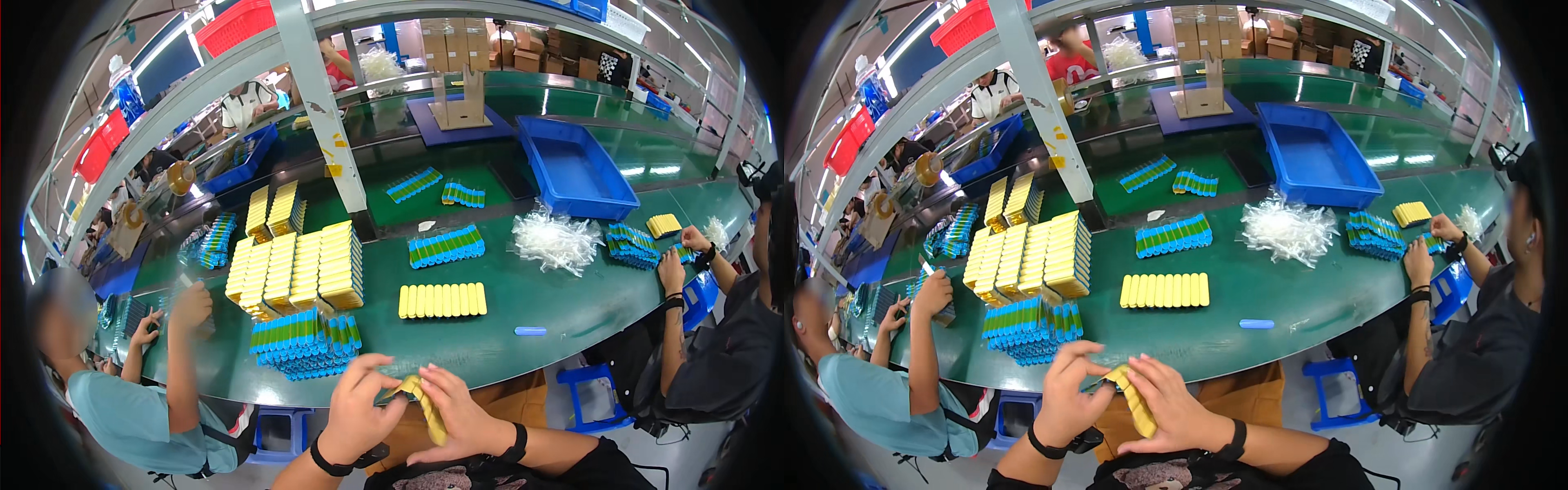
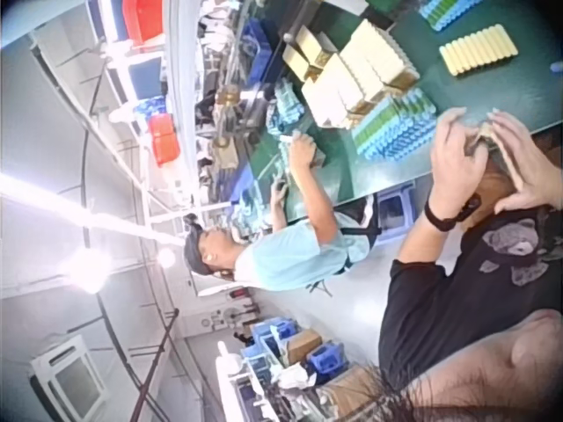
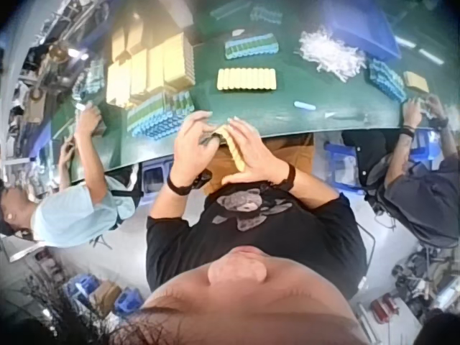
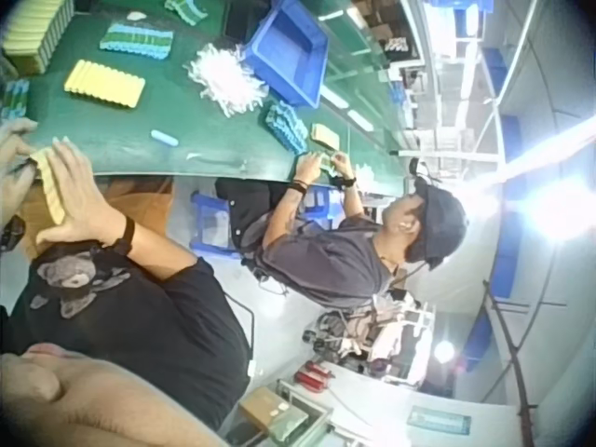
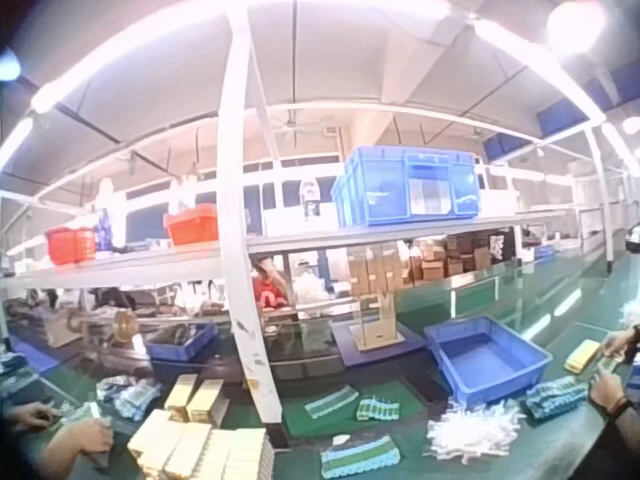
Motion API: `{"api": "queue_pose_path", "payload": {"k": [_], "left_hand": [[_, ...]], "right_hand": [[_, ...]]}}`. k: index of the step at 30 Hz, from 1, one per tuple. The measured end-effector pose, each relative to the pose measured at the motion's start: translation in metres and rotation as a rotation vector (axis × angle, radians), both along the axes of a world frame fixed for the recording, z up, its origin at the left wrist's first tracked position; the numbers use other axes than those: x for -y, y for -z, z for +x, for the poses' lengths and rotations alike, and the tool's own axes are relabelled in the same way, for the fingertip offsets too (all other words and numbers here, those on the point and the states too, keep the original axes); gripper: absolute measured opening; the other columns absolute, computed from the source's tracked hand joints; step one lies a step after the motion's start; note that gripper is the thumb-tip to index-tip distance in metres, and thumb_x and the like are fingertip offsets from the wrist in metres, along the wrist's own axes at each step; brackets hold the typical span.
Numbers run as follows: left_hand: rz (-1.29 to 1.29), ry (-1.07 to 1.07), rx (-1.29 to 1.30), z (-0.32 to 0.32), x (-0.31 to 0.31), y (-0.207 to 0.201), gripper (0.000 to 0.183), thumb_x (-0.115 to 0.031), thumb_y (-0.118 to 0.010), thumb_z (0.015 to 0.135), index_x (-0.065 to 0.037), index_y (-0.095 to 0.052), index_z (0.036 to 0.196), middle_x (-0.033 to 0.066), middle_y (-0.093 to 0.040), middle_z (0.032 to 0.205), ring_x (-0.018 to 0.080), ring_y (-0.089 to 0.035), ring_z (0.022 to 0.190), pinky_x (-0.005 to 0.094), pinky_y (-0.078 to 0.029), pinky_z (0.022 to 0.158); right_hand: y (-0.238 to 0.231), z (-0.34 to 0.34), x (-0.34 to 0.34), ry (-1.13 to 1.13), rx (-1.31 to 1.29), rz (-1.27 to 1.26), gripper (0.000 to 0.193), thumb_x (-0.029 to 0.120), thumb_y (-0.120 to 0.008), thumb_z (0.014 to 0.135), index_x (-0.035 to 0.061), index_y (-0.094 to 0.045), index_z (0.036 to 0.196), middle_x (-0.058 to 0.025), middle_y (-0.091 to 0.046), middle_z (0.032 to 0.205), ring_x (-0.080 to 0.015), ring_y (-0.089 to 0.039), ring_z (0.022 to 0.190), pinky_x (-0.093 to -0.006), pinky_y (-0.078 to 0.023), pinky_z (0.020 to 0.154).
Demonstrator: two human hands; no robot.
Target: Assembling and organizing yellow and blue plastic strips into rows at a factory workbench.
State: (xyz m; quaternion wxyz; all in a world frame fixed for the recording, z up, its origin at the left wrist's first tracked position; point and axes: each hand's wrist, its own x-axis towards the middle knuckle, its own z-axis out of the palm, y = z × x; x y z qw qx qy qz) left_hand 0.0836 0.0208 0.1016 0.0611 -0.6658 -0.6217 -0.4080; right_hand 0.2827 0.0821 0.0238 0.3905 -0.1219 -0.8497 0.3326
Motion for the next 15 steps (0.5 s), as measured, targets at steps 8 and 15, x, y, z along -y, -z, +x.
{"api": "queue_pose_path", "payload": {"k": [8, 15], "left_hand": [[-0.44, 0.206, 0.574, -0.021, 0.004, 0.029, 0.01, -0.001, -0.081, 0.093, 0.002, -0.08, 0.103, 0.0149, -0.083, 0.103, 0.0213, -0.081, 0.092, 0.0323, -0.063, 0.083], [-0.229, 0.463, 0.479, -0.039, -0.027, 0.071, 0.031, 0.015, -0.068, 0.085, -0.001, -0.083, 0.107, 0.0147, -0.083, 0.119, 0.0298, -0.079, 0.115, 0.0405, -0.06, 0.102]], "right_hand": [[0.005, 0.037, -0.013, 0.324, -0.185, -0.459, 0.039, -0.002, -0.079, 0.091, -0.0002, -0.074, 0.13, -0.019, -0.071, 0.127, -0.0302, -0.073, 0.109, -0.0351, -0.06, 0.088], [-0.011, 0.062, -0.091, 0.002, 0.038, -0.212, 0.037, -0.007, -0.074, 0.088, 0.0047, -0.081, 0.122, -0.0122, -0.079, 0.111, -0.0282, -0.076, 0.11, -0.0401, -0.059, 0.095]]}}
